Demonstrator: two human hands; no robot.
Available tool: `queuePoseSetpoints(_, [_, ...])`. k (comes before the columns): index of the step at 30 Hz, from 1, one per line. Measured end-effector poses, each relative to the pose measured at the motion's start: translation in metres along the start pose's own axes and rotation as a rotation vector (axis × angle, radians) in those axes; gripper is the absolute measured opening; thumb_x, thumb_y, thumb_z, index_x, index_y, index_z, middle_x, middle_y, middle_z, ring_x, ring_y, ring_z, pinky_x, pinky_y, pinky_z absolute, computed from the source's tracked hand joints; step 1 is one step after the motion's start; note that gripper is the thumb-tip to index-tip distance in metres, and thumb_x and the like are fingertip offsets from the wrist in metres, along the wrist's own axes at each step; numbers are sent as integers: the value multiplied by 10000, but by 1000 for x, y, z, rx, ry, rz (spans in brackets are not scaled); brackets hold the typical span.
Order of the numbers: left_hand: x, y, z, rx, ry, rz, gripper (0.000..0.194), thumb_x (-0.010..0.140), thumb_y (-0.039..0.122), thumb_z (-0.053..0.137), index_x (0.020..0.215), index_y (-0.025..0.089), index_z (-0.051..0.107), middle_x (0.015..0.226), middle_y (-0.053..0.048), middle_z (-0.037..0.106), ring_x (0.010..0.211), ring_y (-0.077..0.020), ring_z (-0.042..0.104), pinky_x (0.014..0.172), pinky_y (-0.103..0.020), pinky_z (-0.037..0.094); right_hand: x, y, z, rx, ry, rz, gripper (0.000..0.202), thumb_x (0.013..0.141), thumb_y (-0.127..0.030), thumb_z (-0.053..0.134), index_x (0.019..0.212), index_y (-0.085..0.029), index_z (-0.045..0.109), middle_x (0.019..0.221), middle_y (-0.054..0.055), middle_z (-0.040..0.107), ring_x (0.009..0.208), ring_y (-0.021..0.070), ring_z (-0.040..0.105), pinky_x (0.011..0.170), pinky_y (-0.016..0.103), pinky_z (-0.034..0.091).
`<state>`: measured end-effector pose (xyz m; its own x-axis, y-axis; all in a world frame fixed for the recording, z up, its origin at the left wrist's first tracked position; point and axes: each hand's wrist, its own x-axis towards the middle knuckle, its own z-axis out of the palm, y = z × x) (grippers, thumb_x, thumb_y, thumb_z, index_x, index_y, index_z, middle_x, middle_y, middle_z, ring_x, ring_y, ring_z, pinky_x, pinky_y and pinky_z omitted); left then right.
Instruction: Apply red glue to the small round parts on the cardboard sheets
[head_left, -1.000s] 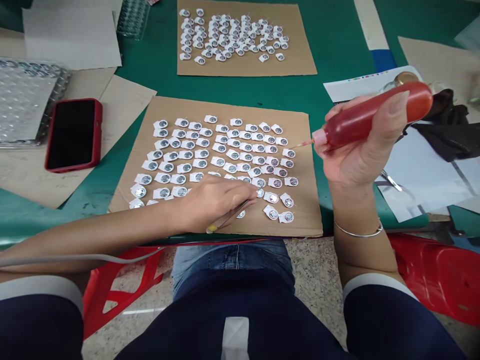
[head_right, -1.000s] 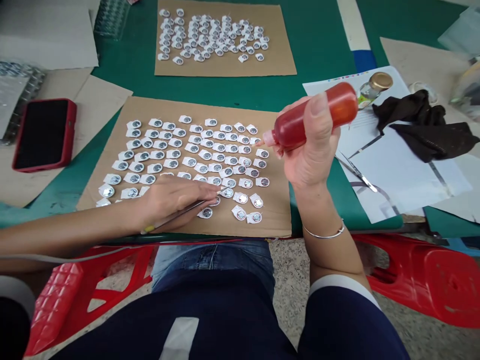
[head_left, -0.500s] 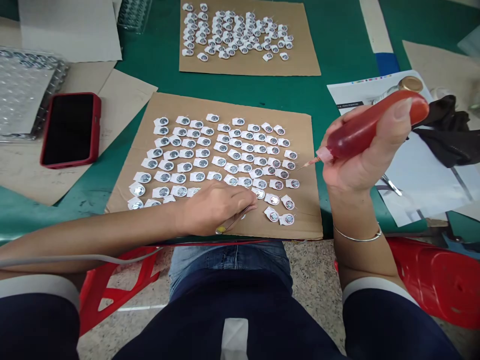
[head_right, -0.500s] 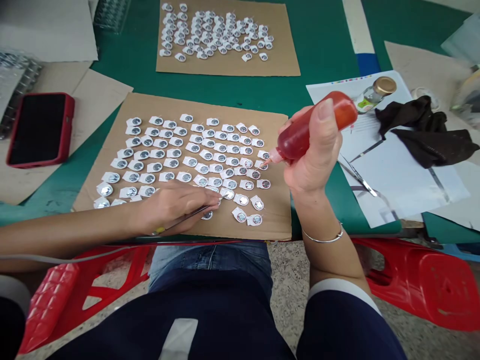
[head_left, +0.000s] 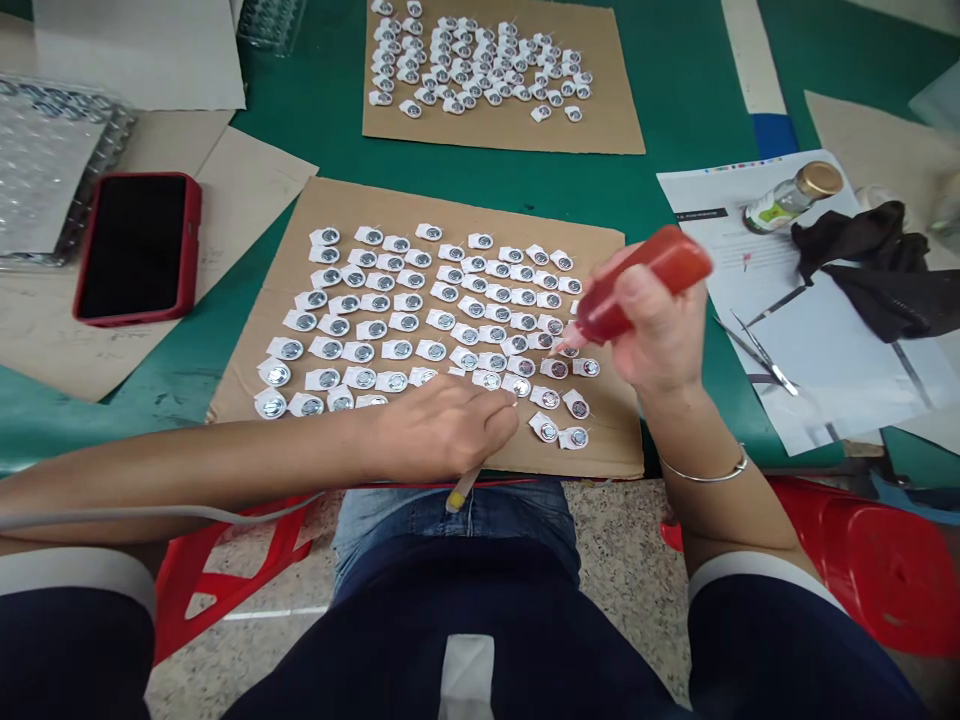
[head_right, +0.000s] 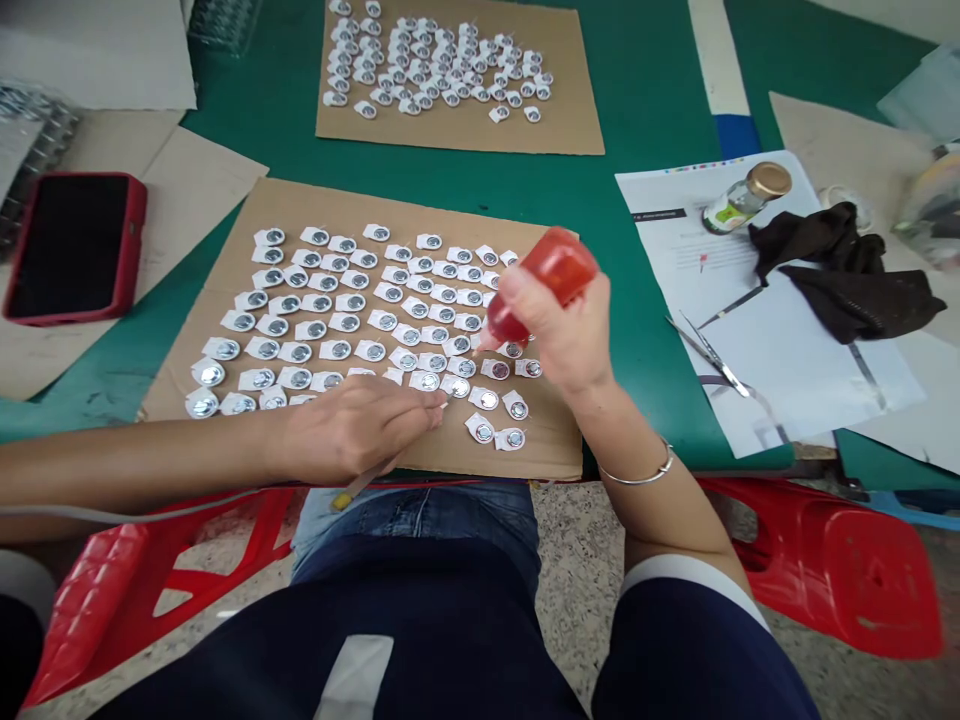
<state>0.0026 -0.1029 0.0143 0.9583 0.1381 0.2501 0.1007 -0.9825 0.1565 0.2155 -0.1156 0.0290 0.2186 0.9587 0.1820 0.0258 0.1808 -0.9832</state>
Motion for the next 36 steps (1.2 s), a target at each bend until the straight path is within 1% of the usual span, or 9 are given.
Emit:
queuePoseSetpoints(2, [0, 4, 1, 72, 49, 91, 170, 872, 90, 382, 788, 122, 526, 715, -37, 621, 564, -104, 562, 574, -219, 492, -4, 3, 5, -54, -90, 31, 279, 708, -486, 651, 730, -230, 541, 559, -49, 544, 462, 101, 576, 372, 234, 466])
queuePoseSetpoints(4, [0, 7, 2, 150, 105, 156, 161, 863, 67, 389, 796, 110, 529, 720, -54, 628, 579, -118, 575, 564, -235, 494, -8, 6, 10, -104, -136, 48, 257, 722, -468, 649, 749, -229, 557, 543, -54, 549, 455, 103, 583, 383, 241, 470])
queuePoseSetpoints(8, [1, 13, 3, 284, 125, 195, 142, 847, 74, 415, 799, 98, 547, 766, -92, 658, 562, -139, 582, 495, -254, 479, -14, 7, 15, -190, -125, 31, 219, 727, -419, 664, 737, -223, 566, 513, -57, 566, 431, 122, 582, 378, 265, 460])
queuePoseSetpoints(11, [1, 16, 3, 347, 128, 217, 162, 846, 84, 412, 816, 76, 571, 825, -142, 678, 568, -151, 600, 504, -274, 498, -15, 8, 17, -218, -129, 38, 209, 732, -412, 661, 733, -228, 561, 521, -59, 579, 430, 126, 578, 388, 277, 464])
queuePoseSetpoints(17, [1, 21, 5, 361, 166, 234, 170, 814, 73, 449, 810, 36, 615, 833, -206, 682, 541, -173, 618, 431, -267, 488, -15, 8, 20, -243, -172, 57, 209, 741, -412, 650, 698, -230, 556, 513, -53, 571, 420, 124, 567, 381, 282, 454])
queuePoseSetpoints(22, [1, 22, 6, 355, 188, 228, 182, 804, 74, 451, 794, 34, 628, 796, -199, 687, 513, -167, 612, 384, -250, 464, -16, 10, 21, -290, -173, 60, 196, 746, -407, 645, 715, -230, 566, 504, -46, 581, 408, 129, 559, 369, 292, 455])
queuePoseSetpoints(26, [1, 22, 8, 399, 195, 225, 189, 816, 85, 442, 813, 43, 626, 786, -184, 686, 546, -170, 628, 388, -246, 471, -17, 13, 19, -330, -192, 49, 171, 757, -397, 638, 739, -237, 579, 510, -44, 593, 428, 135, 573, 396, 304, 481])
queuePoseSetpoints(31, [0, 22, 9, 402, 194, 223, 188, 823, 99, 444, 833, 34, 621, 785, -189, 682, 558, -176, 633, 376, -243, 464, -17, 13, 18, -305, -229, 74, 154, 755, -378, 642, 751, -236, 583, 528, -46, 602, 466, 133, 598, 415, 283, 487])
queuePoseSetpoints(36, [-1, 23, 10, 405, 184, 223, 184, 828, 113, 449, 840, 30, 612, 808, -197, 681, 547, -179, 628, 373, -256, 464, -17, 12, 19, -298, -223, 58, 152, 755, -377, 642, 750, -235, 589, 526, -40, 595, 460, 141, 595, 410, 297, 487])
